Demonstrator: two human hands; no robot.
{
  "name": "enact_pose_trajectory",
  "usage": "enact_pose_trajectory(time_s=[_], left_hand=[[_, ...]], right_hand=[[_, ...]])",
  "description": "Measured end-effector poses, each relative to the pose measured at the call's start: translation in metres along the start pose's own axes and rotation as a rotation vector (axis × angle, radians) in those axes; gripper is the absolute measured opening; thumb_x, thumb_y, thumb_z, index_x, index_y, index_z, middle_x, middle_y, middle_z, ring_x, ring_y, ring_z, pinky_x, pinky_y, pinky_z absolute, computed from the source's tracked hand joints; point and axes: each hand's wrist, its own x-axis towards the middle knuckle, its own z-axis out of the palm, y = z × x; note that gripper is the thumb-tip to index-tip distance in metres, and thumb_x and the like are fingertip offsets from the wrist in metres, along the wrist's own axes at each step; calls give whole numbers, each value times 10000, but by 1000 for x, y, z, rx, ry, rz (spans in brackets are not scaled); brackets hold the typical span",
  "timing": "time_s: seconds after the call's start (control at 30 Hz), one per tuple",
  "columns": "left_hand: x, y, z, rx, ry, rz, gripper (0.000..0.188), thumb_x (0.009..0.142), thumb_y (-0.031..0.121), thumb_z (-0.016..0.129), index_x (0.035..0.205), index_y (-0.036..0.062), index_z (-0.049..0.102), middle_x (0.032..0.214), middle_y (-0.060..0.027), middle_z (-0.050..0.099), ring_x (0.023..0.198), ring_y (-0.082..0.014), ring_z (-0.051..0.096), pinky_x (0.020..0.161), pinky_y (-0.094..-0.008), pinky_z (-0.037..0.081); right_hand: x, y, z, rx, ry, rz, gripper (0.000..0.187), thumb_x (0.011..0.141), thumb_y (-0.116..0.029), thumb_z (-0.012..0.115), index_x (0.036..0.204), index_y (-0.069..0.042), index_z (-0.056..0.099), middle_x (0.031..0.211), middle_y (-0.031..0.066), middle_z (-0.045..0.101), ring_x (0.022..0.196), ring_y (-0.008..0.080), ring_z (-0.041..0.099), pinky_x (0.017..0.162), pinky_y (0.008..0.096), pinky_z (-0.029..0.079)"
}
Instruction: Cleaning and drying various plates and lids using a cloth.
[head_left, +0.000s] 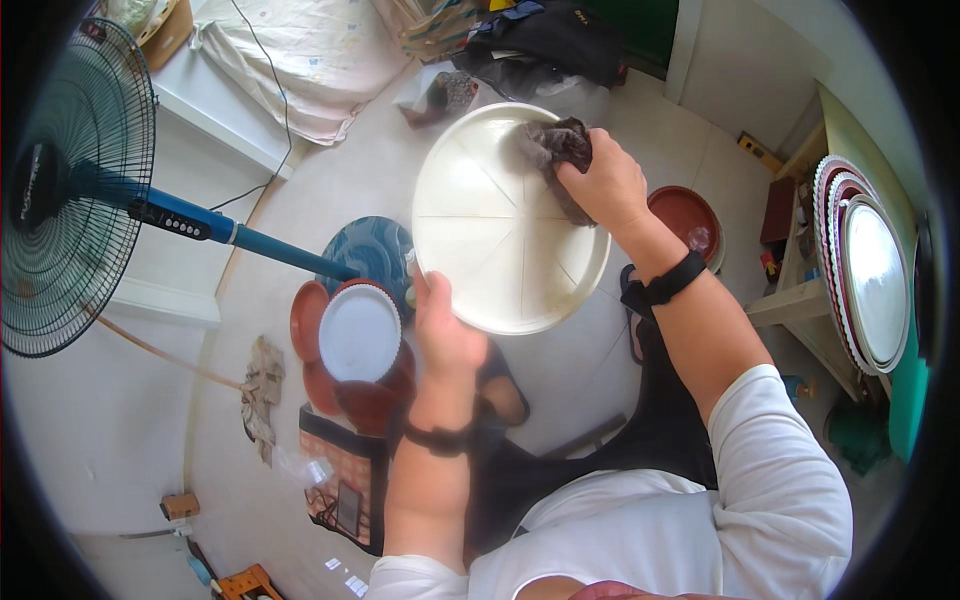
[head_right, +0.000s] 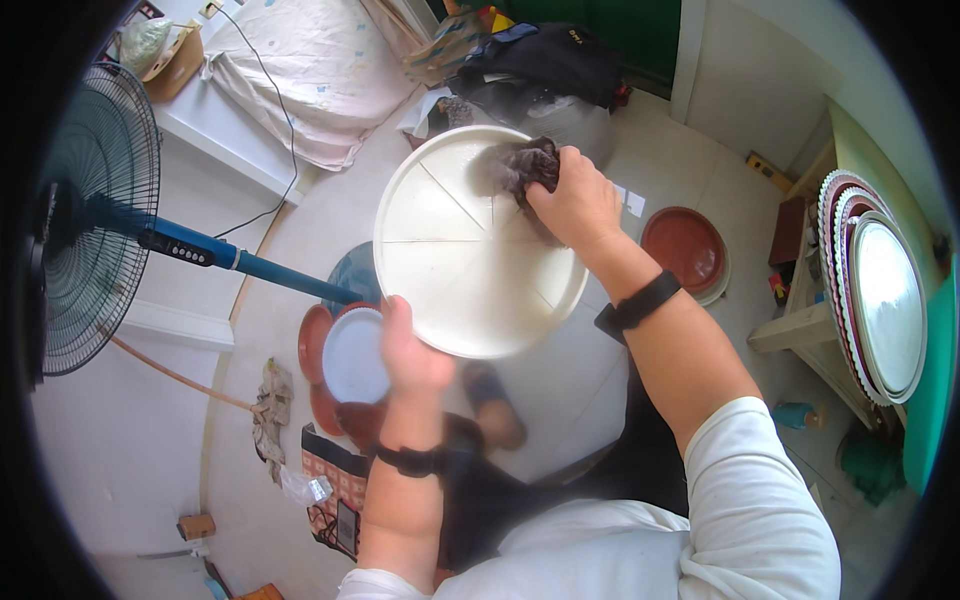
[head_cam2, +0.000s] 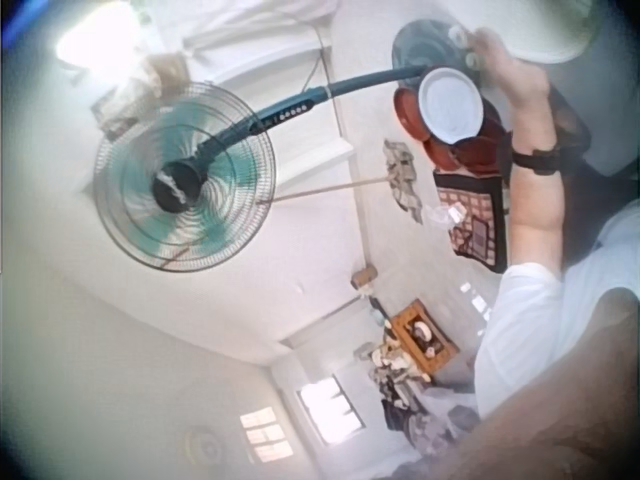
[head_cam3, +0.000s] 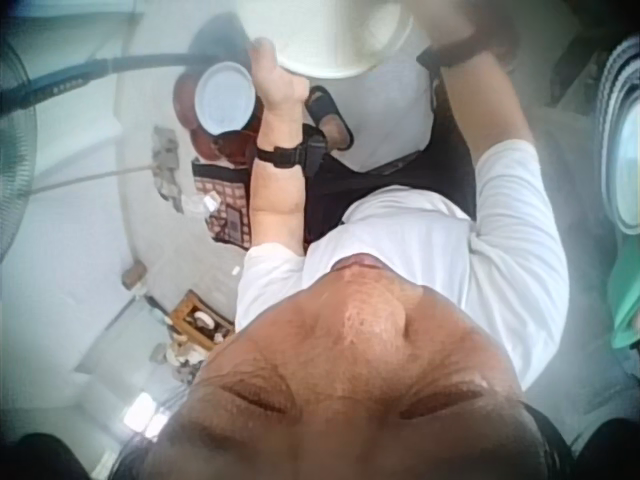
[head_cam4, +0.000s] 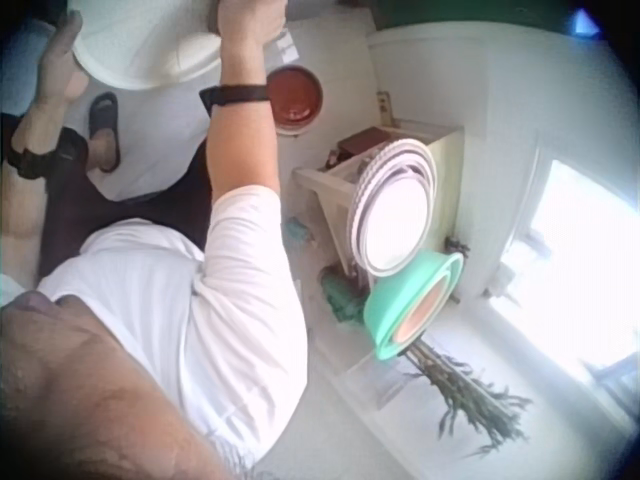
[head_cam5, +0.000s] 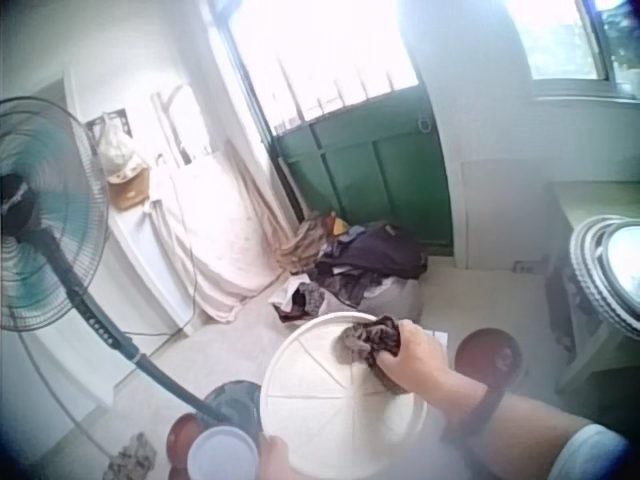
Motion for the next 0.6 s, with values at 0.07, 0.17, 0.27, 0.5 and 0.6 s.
enact_pose_trajectory(time_s=[0.07,0.17,0.27,0.5,0.6], left_hand=[[-1,-3,4,15,-19,-12,477,1037,203,394,1479,58,289,1449,-137,424,1315,-284,442,1104,-429,356],[-3,-8,9,191,-61,52,544,1018,263,450,1480,44,266,1461,-153,393,1318,-319,433,1093,-466,371],[-5,-10,9,198,-110,5,591,1005,84,419,1546,83,180,1513,-114,357,1341,-230,409,1121,-362,312],[-7,-5,9,267,-102,-48,626,968,7,437,1541,57,191,1534,-97,327,1363,-190,364,1132,-327,267],[-9,-4,8,342,-105,-74,630,966,23,462,1539,48,201,1537,-96,319,1375,-182,337,1131,-315,253]], right_hand=[[2,2,-2,52,-26,93,457,782,-379,671,1077,-39,589,1020,200,679,967,397,638,875,448,489],[7,11,10,116,12,100,471,797,-410,668,1034,-7,608,988,220,689,964,402,642,864,443,492],[8,9,13,238,27,77,506,801,-427,668,1072,-1,624,1002,216,688,972,393,645,864,421,496],[-3,-8,3,730,-243,-186,613,763,-361,724,1254,-20,585,1070,161,661,978,320,635,886,371,490],[-17,-8,8,419,-176,-440,672,762,-194,728,1351,14,479,1189,126,603,1091,190,569,975,299,437]])
